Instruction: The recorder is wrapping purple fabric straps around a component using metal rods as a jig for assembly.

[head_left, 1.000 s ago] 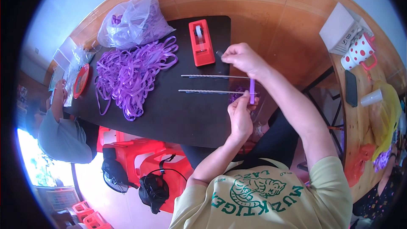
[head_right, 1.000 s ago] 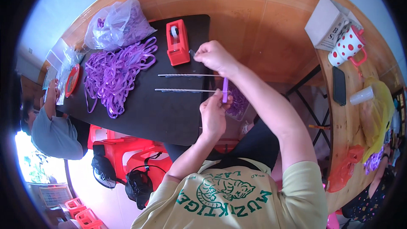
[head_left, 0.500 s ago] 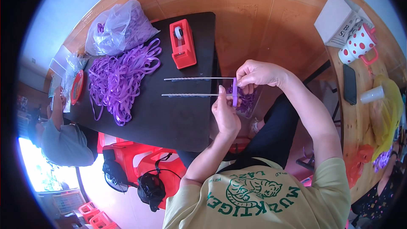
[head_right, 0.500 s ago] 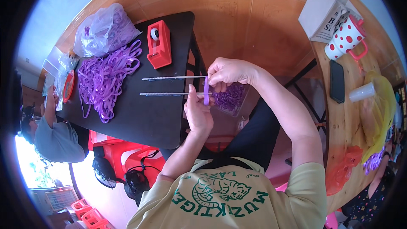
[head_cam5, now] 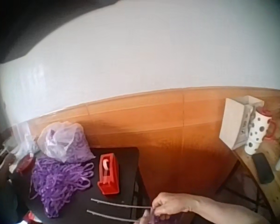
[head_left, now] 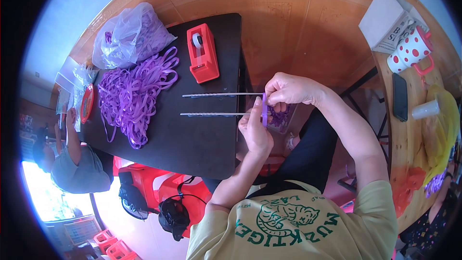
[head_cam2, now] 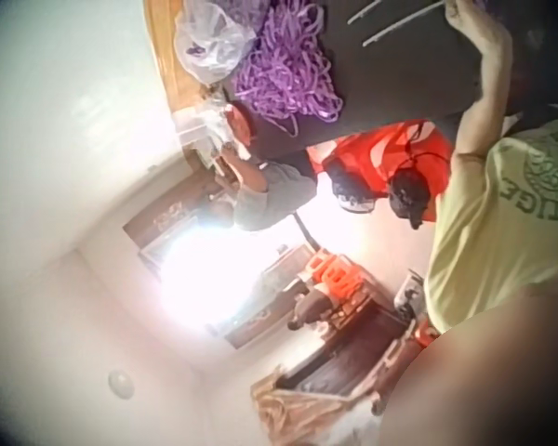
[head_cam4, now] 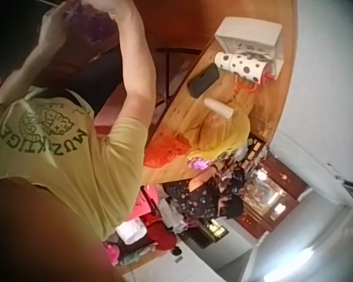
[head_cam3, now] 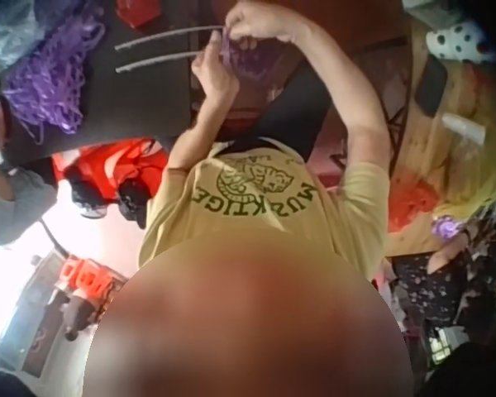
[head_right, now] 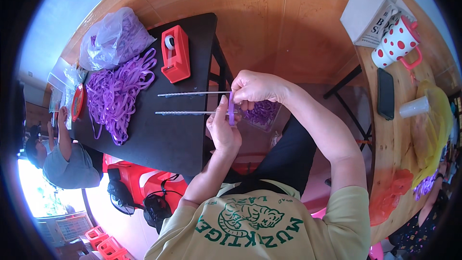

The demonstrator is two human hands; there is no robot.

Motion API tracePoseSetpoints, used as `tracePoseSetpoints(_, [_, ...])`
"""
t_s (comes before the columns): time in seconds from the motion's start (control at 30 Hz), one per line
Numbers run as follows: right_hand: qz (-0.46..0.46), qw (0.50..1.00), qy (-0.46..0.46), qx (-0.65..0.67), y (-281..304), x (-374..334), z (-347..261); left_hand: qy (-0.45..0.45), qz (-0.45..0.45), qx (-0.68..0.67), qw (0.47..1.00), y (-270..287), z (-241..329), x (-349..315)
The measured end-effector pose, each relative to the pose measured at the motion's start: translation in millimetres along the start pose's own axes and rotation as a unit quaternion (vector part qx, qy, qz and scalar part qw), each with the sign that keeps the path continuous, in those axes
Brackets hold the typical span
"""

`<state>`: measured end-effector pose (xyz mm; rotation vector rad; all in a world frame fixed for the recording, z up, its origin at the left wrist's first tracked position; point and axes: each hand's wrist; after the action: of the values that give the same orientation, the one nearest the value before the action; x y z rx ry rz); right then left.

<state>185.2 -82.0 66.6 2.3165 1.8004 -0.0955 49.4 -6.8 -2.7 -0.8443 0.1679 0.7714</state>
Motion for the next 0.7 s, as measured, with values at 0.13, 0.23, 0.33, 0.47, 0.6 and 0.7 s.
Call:
tracePoseSetpoints(0.13, [0.002,1.000,0.021,-0.006,-0.1,0.3,4.0,-0.026,-0.008,0.006,1.000,2.9,-4.0,5.2])
tracePoseSetpoints(0.23, [-0.008,0.999,0.040,-0.006,2.7,-2.8,5.8,-0.018,-0.005,-0.001,1.000,3.8,-4.1,3.9])
tracePoseSetpoints(0.33, [-0.021,0.998,0.063,0.004,9.2,-7.5,13.0,-0.017,-0.005,0.002,1.000,5.6,-4.1,4.1])
tracePoseSetpoints(0.47, [-0.047,0.997,0.045,0.036,15.5,-5.4,27.3,-0.015,0.008,0.015,1.000,0.8,-1.6,1.2])
tracePoseSetpoints(0.6, [-0.089,0.990,0.047,0.100,15.8,11.6,40.7,-0.011,0.006,0.014,1.000,1.7,0.1,-1.1])
tracePoseSetpoints(0.7, [-0.131,0.978,0.097,0.131,15.7,31.8,57.9,-0.010,0.014,0.009,1.000,-2.3,1.8,-2.2])
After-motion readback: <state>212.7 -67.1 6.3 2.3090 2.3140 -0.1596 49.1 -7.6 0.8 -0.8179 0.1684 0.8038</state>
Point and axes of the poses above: each hand's wrist, its own x-axis towards the middle knuckle, its own y-axis out of the back of the hand, z = x × y, and after that the axes turned 11 degrees about y, right-handed
